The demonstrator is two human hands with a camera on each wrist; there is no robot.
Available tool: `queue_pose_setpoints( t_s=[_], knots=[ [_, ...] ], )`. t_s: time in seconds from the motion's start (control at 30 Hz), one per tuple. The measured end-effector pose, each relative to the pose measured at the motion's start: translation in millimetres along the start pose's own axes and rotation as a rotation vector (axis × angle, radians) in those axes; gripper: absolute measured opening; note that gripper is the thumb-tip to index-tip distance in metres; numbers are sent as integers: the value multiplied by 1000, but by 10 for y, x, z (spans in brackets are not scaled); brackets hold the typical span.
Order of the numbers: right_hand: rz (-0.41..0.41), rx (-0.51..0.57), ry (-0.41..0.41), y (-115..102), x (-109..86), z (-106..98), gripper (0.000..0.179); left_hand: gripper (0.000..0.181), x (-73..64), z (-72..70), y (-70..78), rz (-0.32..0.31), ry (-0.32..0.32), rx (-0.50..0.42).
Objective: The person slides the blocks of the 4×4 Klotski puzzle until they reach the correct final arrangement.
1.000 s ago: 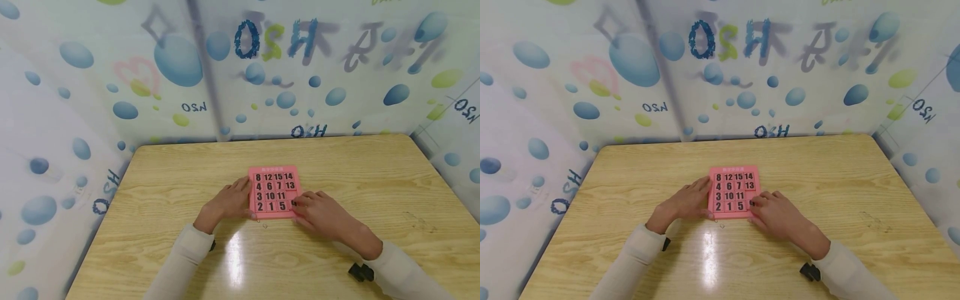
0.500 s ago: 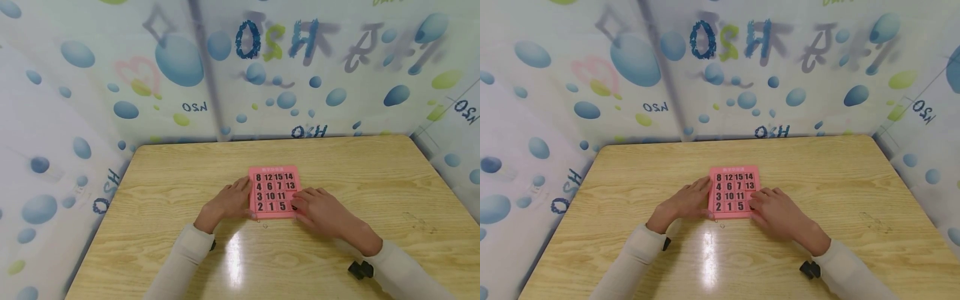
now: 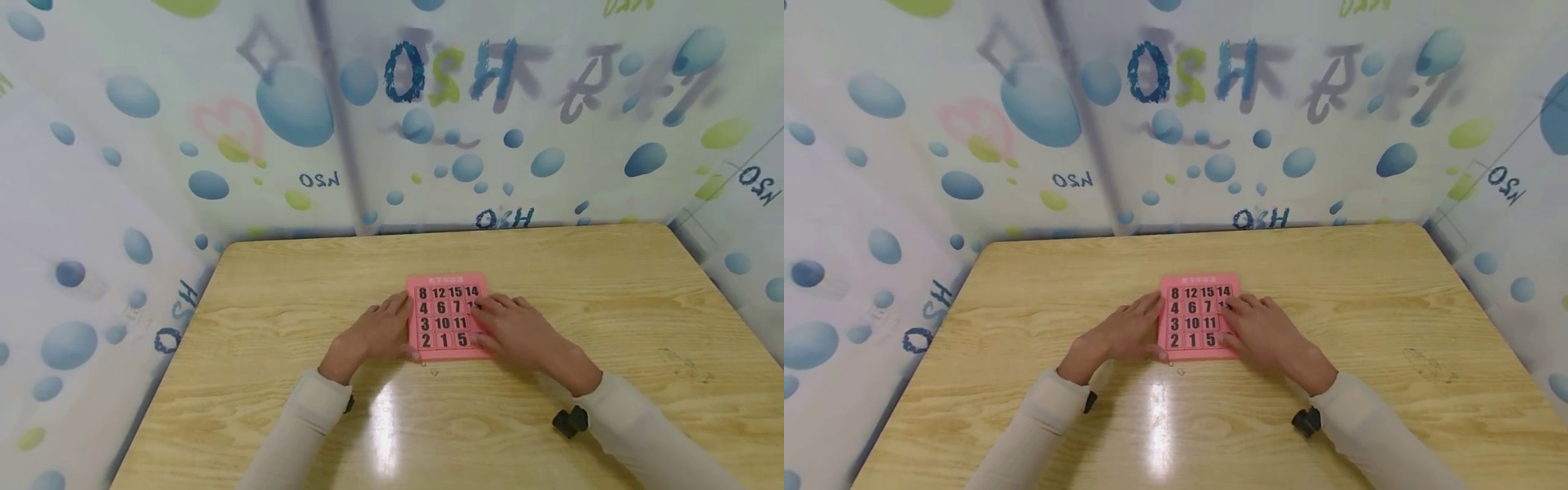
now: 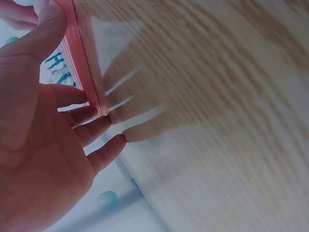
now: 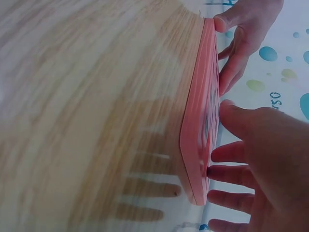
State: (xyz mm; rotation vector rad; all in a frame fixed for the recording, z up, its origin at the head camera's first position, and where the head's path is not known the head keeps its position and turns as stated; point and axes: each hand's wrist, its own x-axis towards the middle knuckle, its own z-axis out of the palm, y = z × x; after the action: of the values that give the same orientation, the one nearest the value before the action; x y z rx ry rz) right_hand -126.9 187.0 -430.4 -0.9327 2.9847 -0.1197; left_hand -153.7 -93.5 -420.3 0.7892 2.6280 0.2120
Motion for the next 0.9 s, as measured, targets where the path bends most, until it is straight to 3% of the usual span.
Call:
queue_pose_setpoints(
  t_s=[0.5,0.9],
  knots=[
    [-28,-12,-2,-101,-127,110,47,111,-67,151,25,-17,-4,-21],
    [-73,-52,49,-90,-143,17,43,112,-30,40,16,-9,22,4]
  ],
)
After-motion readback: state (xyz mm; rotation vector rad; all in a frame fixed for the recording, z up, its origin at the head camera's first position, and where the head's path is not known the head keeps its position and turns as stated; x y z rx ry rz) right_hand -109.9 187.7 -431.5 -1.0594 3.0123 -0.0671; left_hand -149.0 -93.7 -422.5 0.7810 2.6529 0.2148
